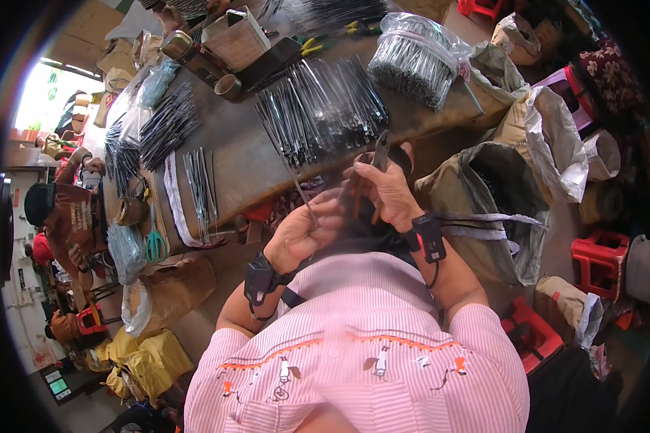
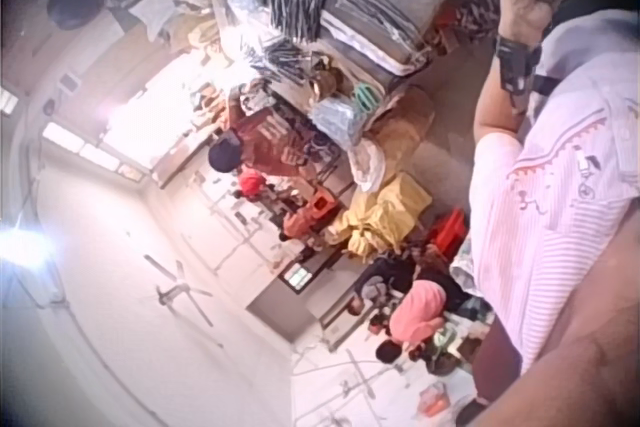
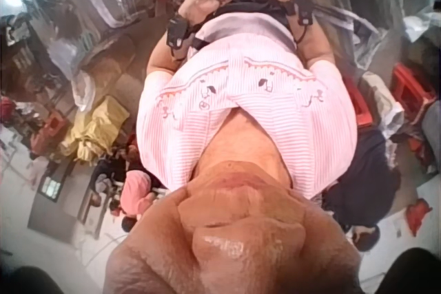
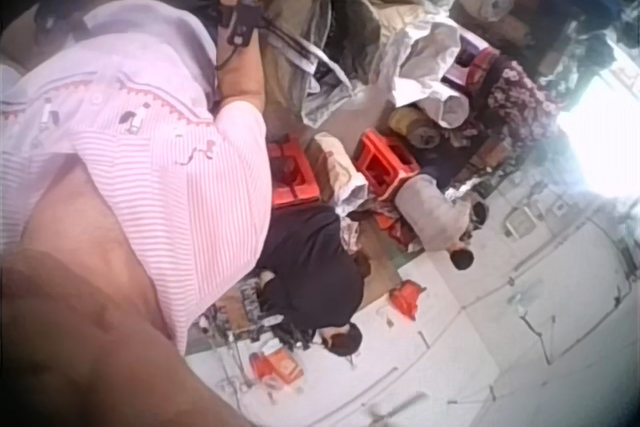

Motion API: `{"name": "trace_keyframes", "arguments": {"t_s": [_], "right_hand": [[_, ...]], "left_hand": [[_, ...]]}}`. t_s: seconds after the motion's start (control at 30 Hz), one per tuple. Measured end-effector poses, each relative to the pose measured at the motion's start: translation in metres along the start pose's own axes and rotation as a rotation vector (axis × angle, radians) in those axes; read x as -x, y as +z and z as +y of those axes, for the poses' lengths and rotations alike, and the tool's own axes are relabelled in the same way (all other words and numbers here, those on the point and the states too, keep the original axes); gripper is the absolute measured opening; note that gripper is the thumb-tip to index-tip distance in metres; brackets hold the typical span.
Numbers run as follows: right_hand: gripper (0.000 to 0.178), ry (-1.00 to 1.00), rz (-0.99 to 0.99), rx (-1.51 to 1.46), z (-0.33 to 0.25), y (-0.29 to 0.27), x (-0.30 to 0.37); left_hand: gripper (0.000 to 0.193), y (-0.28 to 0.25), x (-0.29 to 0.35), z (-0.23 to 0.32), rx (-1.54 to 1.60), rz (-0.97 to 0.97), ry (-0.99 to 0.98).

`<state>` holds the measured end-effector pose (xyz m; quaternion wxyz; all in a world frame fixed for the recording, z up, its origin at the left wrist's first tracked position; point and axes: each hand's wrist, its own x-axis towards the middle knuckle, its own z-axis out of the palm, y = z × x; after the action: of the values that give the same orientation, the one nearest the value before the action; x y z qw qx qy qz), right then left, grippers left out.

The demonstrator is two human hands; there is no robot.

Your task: The person repeatedly picks up thin metal rods from a pile on the table, uses pliers to cut them into shorter segments, and places the cut pieces back on the table. The process is repeated continuously with multiple rods.

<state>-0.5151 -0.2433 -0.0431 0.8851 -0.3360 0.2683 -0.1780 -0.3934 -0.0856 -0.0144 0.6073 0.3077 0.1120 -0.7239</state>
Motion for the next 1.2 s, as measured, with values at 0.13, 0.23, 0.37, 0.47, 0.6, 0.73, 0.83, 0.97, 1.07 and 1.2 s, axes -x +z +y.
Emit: {"name": "trace_keyframes", "arguments": {"t_s": [0.13,0.23,0.37,0.47,0.6,0.73,0.83,0.97,1.07,1.2], "right_hand": [[0.019,0.013,-0.012,-0.018,0.005,-0.001,0.0],[0.02,0.016,-0.009,-0.013,0.007,-0.002,-0.001],[0.02,0.01,-0.02,-0.021,0.009,-0.004,-0.001],[0.02,-0.009,-0.023,-0.014,0.01,-0.004,-0.001],[0.017,-0.069,-0.051,-0.022,0.011,-0.007,-0.002],[0.02,-0.022,0.01,-0.097,0.008,-0.016,0.005],[0.027,0.128,0.083,-0.38,-0.001,-0.026,0.015],[0.026,0.236,0.056,-0.577,-0.008,-0.031,0.037],[0.03,0.321,-0.187,-0.555,-0.011,-0.033,0.053],[0.041,0.257,-0.232,-0.111,-0.002,-0.028,0.057]], "left_hand": [[0.028,-0.006,-0.003,-0.001,0.055,0.009,-0.048],[0.025,-0.008,-0.005,-0.003,0.065,0.013,-0.067],[0.02,-0.009,-0.009,-0.005,0.057,0.04,-0.07],[0.013,-0.01,-0.012,-0.005,0.086,0.043,-0.083],[0.008,-0.009,-0.012,-0.004,0.027,0.003,-0.07],[0.011,-0.005,-0.008,-0.007,-0.213,0.098,0.116],[0.012,-0.002,-0.003,-0.006,-0.474,0.143,0.313],[0.01,0.006,0.003,-0.007,-0.856,0.288,0.584],[0.008,0.015,0.003,-0.008,-1.111,0.296,0.881],[0.008,0.024,0.005,-0.009,-1.28,0.271,1.034]]}}
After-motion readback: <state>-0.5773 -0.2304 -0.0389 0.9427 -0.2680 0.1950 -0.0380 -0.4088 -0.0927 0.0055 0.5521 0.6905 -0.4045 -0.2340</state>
